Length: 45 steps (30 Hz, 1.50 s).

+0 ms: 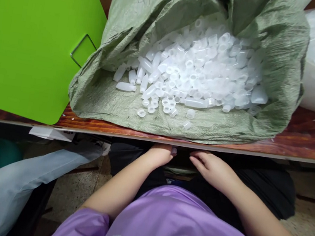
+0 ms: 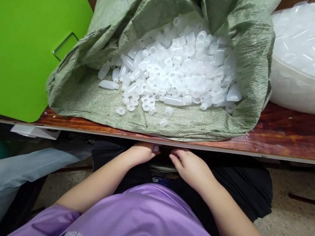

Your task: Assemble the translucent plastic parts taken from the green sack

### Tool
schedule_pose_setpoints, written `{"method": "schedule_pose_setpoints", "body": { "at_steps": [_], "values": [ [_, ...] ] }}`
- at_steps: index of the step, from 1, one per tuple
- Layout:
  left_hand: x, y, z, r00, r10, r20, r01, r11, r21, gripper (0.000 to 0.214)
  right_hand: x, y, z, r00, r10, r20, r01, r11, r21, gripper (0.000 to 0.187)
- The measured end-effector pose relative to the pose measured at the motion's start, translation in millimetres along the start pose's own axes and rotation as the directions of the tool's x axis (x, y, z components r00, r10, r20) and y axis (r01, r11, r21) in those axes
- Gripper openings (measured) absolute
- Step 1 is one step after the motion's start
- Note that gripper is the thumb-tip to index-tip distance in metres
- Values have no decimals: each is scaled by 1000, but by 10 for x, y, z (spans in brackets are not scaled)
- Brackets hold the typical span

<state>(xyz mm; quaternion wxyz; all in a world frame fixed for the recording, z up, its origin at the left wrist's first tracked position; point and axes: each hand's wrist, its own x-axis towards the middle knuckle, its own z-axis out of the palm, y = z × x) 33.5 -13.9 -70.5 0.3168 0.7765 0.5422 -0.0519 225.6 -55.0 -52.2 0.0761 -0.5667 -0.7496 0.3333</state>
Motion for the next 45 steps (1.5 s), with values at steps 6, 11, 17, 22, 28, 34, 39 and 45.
{"method": "schedule_pose_setpoints", "body": {
  "at_steps": [6, 11, 17, 22, 28, 34, 39, 45],
  "values": [
    [-50, -45, 5, 997, 3, 74, -1, 999, -32, 29, -27, -338, -616, 818, -422, -391, 425, 901, -84, 19],
    [-272, -73, -70, 994, -79, 75, 89, 987, -137, 39, 463, -467, -773, 853, -443, -278, 347, 877, -331, 26],
    [-564, -156, -158, 983, -35, 178, 99, 927, -363, 37, 590, -479, -661, 882, -355, -311, 259, 914, -311, 27],
    [-650, -114, -273, 983, 167, 78, -92, 812, -576, 36, 145, -451, -626, 847, -508, -155, 515, 857, 3, 22],
    [-681, -13, -395, 912, 389, 133, -176, 662, -728, 37, -157, -307, -450, 895, -442, -69, 447, 885, 130, 21],
    [-687, 22, -381, 873, 448, 192, -41, 460, -887, 42, -199, -258, -443, 835, -512, -199, 548, 805, 227, 25],
    [-702, 6, -357, 877, 439, 192, 36, 338, -940, 48, -193, -296, -462, 832, -490, -259, 544, 810, 217, 26],
    [-699, 8, -333, 834, 469, 289, 162, 292, -943, 52, -212, -335, -403, 790, -565, -238, 613, 738, 282, 25]
  ]
}}
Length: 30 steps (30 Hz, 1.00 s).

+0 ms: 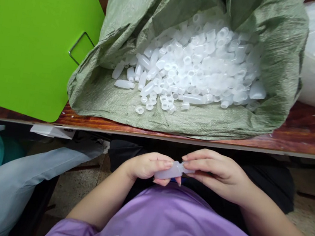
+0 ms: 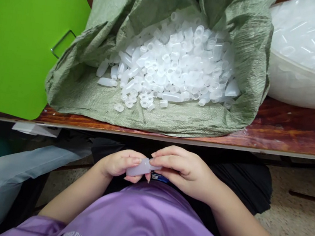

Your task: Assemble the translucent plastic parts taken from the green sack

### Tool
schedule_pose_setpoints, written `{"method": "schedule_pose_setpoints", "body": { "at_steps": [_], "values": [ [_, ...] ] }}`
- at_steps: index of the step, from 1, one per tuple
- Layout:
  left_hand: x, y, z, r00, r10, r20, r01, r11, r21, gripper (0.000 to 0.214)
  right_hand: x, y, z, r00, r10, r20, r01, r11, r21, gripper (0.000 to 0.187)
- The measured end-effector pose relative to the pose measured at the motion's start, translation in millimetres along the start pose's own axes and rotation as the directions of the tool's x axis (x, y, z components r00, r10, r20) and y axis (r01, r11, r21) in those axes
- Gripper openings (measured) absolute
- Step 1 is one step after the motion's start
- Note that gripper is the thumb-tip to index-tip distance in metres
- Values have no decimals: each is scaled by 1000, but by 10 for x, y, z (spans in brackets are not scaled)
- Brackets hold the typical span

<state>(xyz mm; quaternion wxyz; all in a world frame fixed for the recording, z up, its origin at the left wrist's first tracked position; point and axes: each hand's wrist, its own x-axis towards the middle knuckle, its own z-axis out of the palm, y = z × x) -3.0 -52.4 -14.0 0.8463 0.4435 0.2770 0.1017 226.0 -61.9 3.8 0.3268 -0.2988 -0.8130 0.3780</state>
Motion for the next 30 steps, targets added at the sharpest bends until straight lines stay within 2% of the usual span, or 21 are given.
{"method": "schedule_pose_setpoints", "body": {
  "at_steps": [2, 6, 8, 10, 11, 13, 14, 15, 17, 18, 20, 22, 24, 26, 27, 30],
  "values": [
    [22, -12, -5, 998, -55, 41, 56, 997, -44, 53, -20, -36, 0, 999, -18, 26, 19, 1000, -11, 25],
    [70, -74, -39, 978, -160, 135, 173, 980, -95, 51, -28, -128, -35, 992, 27, 127, -22, 999, -36, 25],
    [91, -120, -62, 960, -197, 200, 223, 968, -113, 50, -7, -152, -45, 982, -7, 188, 5, 1000, 8, 26],
    [107, -155, -77, 951, -188, 247, 225, 966, -129, 50, 17, -151, -28, 981, -44, 189, 37, 999, 39, 25],
    [111, -162, -79, 957, -162, 242, 199, 970, -136, 51, 26, -142, -5, 986, -23, 165, 19, 999, 27, 24],
    [109, -144, -68, 979, -91, 183, 114, 986, -119, 51, 29, -107, 64, 989, 124, 85, -121, 992, -47, 18],
    [102, -122, -57, 988, -64, 142, 76, 994, -77, 51, 22, -81, 107, 972, 227, 56, -222, 972, -78, 21],
    [93, -94, -45, 994, -48, 103, 51, 999, -20, 49, 7, -51, 151, 943, 330, 47, -324, 941, -95, 33],
    [72, -37, -23, 999, -43, 30, 40, 994, 102, 45, -43, 19, 228, 883, 466, 46, -461, 882, -97, 51],
    [63, -14, -17, 999, -46, -10, 47, 988, 146, 43, -76, 55, 255, 877, 479, 33, -475, 876, -82, 51],
    [51, 11, -16, 995, -45, -84, 60, 982, 181, 42, -150, 115, 286, 909, 414, -50, -416, 908, -41, 35],
    [50, 8, -22, 993, -54, -102, 72, 980, 186, 43, -220, 153, 291, 933, 343, -107, -346, 938, -8, 32],
    [59, -12, -24, 994, -80, -78, 94, 976, 198, 43, -270, 168, 286, 922, 385, -40, -385, 923, 19, 25],
    [73, -35, -20, 993, -107, -58, 117, 969, 216, 42, -300, 171, 283, 890, 455, 16, -455, 889, 54, 33],
    [81, -46, -17, 992, -114, -61, 124, 967, 221, 42, -309, 170, 284, 892, 451, 4, -450, 890, 72, 36],
    [96, -67, -7, 991, -121, -62, 131, 970, 205, 43, -317, 164, 299, 943, 331, -37, -329, 943, 51, 28]
  ]
}}
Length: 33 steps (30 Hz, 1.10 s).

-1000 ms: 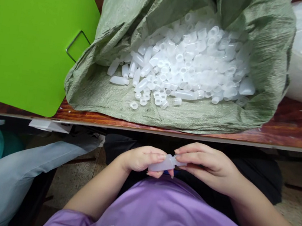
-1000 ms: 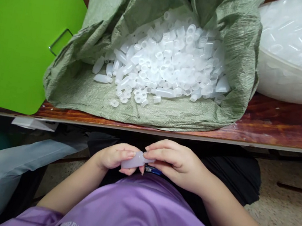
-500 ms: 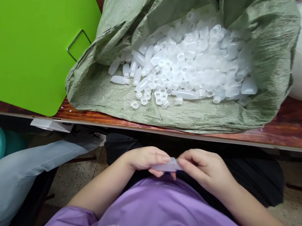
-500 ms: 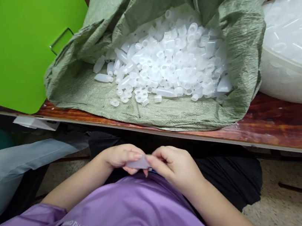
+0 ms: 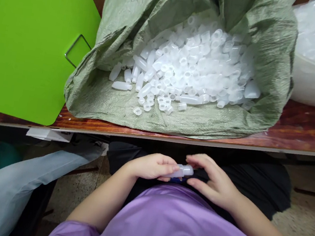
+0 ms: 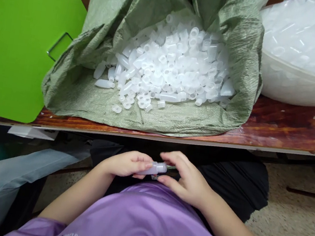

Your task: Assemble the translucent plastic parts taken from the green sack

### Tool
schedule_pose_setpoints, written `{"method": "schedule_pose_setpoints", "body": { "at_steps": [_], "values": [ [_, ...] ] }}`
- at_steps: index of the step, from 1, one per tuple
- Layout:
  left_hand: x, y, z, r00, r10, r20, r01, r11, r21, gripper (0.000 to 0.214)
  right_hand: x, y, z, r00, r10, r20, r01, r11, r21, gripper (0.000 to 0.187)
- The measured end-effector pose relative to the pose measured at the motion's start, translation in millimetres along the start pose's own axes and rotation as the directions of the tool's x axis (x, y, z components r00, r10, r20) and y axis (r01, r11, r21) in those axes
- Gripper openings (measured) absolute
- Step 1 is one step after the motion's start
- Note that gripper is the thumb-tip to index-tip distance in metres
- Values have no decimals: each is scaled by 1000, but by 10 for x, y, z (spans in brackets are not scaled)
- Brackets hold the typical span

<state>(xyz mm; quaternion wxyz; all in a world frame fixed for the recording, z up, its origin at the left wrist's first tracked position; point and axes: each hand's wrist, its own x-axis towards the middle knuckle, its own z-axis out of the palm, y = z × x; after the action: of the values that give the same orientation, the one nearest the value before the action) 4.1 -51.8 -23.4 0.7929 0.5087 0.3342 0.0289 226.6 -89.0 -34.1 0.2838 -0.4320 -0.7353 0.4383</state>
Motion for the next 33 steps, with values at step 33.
{"method": "schedule_pose_setpoints", "body": {
  "at_steps": [33],
  "values": [
    [495, -305, -35, 874, -240, -423, -143, 703, -696, 29, 112, 409, 25, 986, -92, -137, 5, 848, -530, 26]
  ]
}}
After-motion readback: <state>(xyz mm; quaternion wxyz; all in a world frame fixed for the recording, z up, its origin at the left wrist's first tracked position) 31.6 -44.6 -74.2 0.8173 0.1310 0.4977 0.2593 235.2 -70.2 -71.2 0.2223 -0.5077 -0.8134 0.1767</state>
